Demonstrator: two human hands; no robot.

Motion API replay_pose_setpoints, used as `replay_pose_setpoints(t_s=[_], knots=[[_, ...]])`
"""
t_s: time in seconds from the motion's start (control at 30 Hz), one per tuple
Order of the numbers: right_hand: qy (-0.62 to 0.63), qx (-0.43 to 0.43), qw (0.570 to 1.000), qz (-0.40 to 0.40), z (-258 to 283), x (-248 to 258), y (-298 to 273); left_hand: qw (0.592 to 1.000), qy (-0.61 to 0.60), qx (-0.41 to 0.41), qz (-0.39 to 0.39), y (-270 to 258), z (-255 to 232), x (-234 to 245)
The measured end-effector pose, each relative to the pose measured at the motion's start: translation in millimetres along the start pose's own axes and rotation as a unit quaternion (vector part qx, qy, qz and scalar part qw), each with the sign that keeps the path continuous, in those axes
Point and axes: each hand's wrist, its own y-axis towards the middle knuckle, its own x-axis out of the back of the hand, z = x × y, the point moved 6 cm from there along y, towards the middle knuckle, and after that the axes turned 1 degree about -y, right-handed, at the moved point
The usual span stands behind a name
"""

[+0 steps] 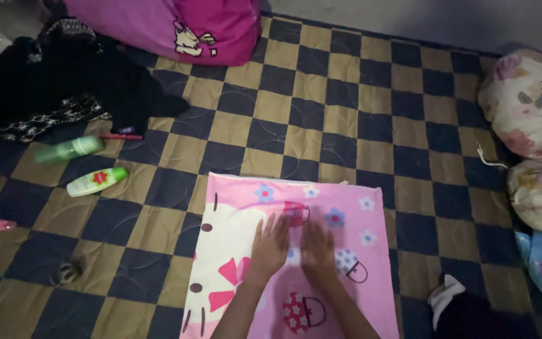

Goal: The person folds a purple towel and a pink Hello Kitty towel on a checkered bed. They smooth and align the edges of each towel before folding them into compact rectangles and stacking them.

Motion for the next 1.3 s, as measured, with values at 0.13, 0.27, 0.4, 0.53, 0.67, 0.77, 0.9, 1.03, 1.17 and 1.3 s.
replay_pose_setpoints(t_s=[0.13,0.27,0.4,0.53,0.67,0.77,0.9,1.03,1.17,1.3], knots=[[0.291,-0.075,0.952,-0.058,-12,15,43,0.998,0.008,0.027,-0.05,37,-3,3],[0.222,-0.063,0.973,0.02,-39,15,78,0.994,-0.056,0.079,-0.058,65,21,6],[0.247,-0.164,0.952,-0.07,-69,30,80,0.989,0.073,0.129,-0.017,68,55,-6],[0.207,-0.139,0.945,-0.212,-63,52,67,0.984,0.174,0.005,0.033,54,52,-33],[0.255,-0.171,0.938,-0.163,-64,47,70,0.989,0.144,0.026,0.015,69,63,-36],[0.282,-0.18,0.934,-0.124,-66,43,72,0.989,0.043,0.116,0.077,93,85,-37],[0.283,-0.18,0.937,-0.097,-65,41,72,0.984,0.081,0.127,0.098,111,96,-33],[0.285,-0.172,0.938,-0.094,-65,39,72,0.979,0.114,0.143,0.088,123,100,-46],[0.333,-0.135,0.933,-0.007,-52,20,81,0.943,0.293,0.114,0.106,109,81,-57],[0.364,-0.049,0.929,-0.038,-30,11,94,0.984,-0.074,0.075,0.143,63,28,-64]])
